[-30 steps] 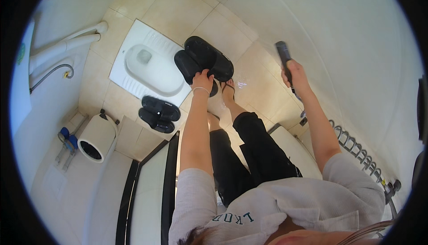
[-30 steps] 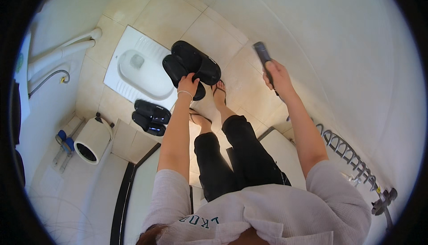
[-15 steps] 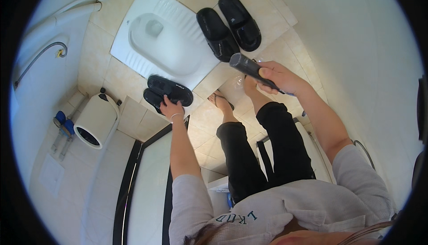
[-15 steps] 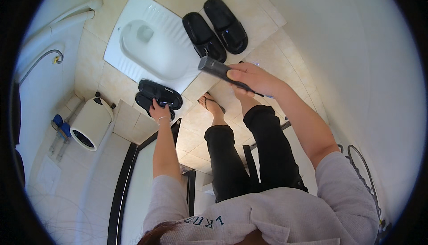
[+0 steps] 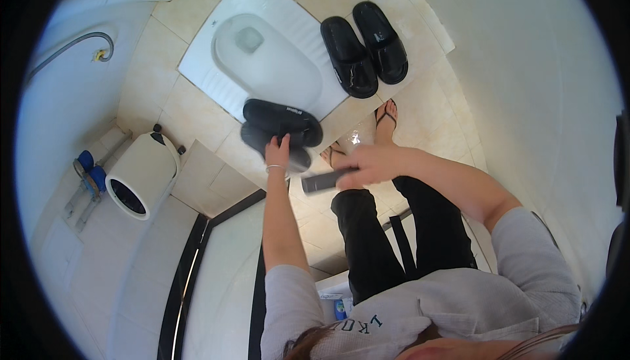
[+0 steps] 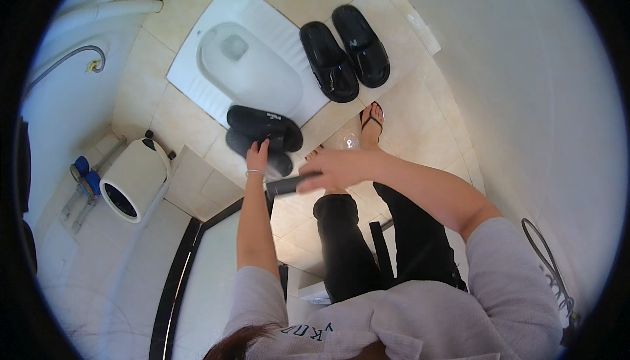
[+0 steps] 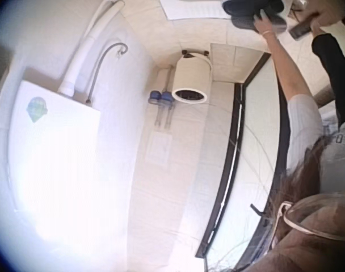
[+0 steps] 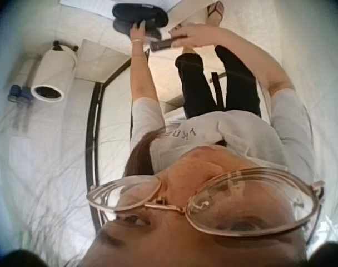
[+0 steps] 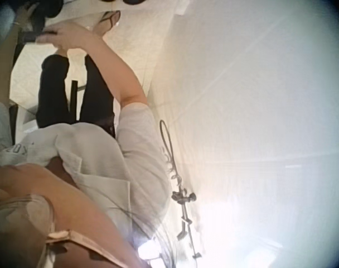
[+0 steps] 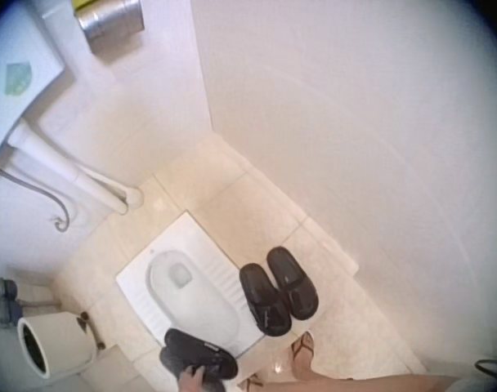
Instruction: The person picks up a pair of black slippers, sprays them with a handheld sprayer, and wipes them with a cloth. They then place the slippers on a shelf and discard the used cloth.
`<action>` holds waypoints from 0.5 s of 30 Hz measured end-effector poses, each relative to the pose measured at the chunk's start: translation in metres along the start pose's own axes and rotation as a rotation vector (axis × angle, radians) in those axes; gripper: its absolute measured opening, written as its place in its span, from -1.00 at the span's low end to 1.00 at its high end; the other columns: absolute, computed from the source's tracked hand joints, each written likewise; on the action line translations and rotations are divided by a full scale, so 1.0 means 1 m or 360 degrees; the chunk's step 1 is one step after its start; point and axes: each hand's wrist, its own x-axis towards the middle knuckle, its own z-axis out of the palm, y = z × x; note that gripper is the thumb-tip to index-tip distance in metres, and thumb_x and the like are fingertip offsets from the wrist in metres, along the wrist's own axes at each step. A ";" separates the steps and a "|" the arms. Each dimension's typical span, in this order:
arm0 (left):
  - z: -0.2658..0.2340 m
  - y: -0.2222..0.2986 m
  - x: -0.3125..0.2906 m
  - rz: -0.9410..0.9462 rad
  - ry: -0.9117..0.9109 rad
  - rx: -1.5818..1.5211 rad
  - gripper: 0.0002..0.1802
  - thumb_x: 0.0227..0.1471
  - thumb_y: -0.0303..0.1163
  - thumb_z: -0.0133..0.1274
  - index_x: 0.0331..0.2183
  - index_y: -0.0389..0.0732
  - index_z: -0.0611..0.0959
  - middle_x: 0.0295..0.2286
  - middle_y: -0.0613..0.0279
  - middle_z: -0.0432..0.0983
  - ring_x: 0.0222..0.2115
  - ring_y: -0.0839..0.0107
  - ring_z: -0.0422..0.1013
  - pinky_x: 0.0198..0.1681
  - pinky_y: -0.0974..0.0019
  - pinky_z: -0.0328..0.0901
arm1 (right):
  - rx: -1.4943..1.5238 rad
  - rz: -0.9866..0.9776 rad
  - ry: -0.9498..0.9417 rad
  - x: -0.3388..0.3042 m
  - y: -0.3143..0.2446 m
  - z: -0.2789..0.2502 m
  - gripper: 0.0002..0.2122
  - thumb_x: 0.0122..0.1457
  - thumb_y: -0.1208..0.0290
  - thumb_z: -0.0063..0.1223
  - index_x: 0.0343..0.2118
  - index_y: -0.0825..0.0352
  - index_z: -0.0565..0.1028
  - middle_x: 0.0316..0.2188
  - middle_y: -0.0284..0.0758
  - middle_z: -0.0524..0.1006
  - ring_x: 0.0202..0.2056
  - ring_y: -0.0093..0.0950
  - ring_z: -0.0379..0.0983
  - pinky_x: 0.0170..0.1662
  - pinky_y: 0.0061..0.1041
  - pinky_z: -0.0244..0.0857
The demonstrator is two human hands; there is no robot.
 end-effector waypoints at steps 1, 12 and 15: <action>0.008 0.018 -0.006 -0.0016 0.0178 -0.0129 -0.25 0.06 0.20 -0.09 -0.08 -0.33 0.57 -0.16 -0.38 0.45 -0.06 -0.22 0.35 0.03 -0.06 0.21 | -0.0275 -0.0208 -0.0213 -0.003 -0.009 -0.001 -0.61 0.23 0.03 -0.03 -0.15 0.30 0.51 -0.49 -0.44 0.48 -0.49 -0.66 0.34 -0.45 -0.59 0.22; 0.039 0.118 -0.101 0.0012 -0.0336 0.0178 -0.30 0.23 0.22 -0.46 -0.08 -0.04 0.61 -0.04 0.02 0.46 0.04 0.03 0.34 0.13 -0.49 -0.10 | -0.0196 -0.0281 0.0859 0.007 -0.071 -0.060 -0.60 0.17 0.00 0.06 -0.28 0.34 0.50 -0.55 -0.27 0.50 -0.46 -0.49 0.43 -0.33 -0.45 0.34; -0.002 0.133 -0.117 0.0066 -0.0228 -0.0002 -0.28 0.24 0.18 -0.37 -0.29 -0.21 0.68 -0.24 -0.05 0.56 -0.12 -0.06 0.43 0.09 -0.23 0.12 | 0.0717 -0.0282 0.1648 -0.049 -0.077 -0.149 -0.67 0.26 0.08 -0.10 -0.36 0.29 0.45 -0.64 -0.40 0.42 -0.67 -0.61 0.30 -0.64 -0.61 0.17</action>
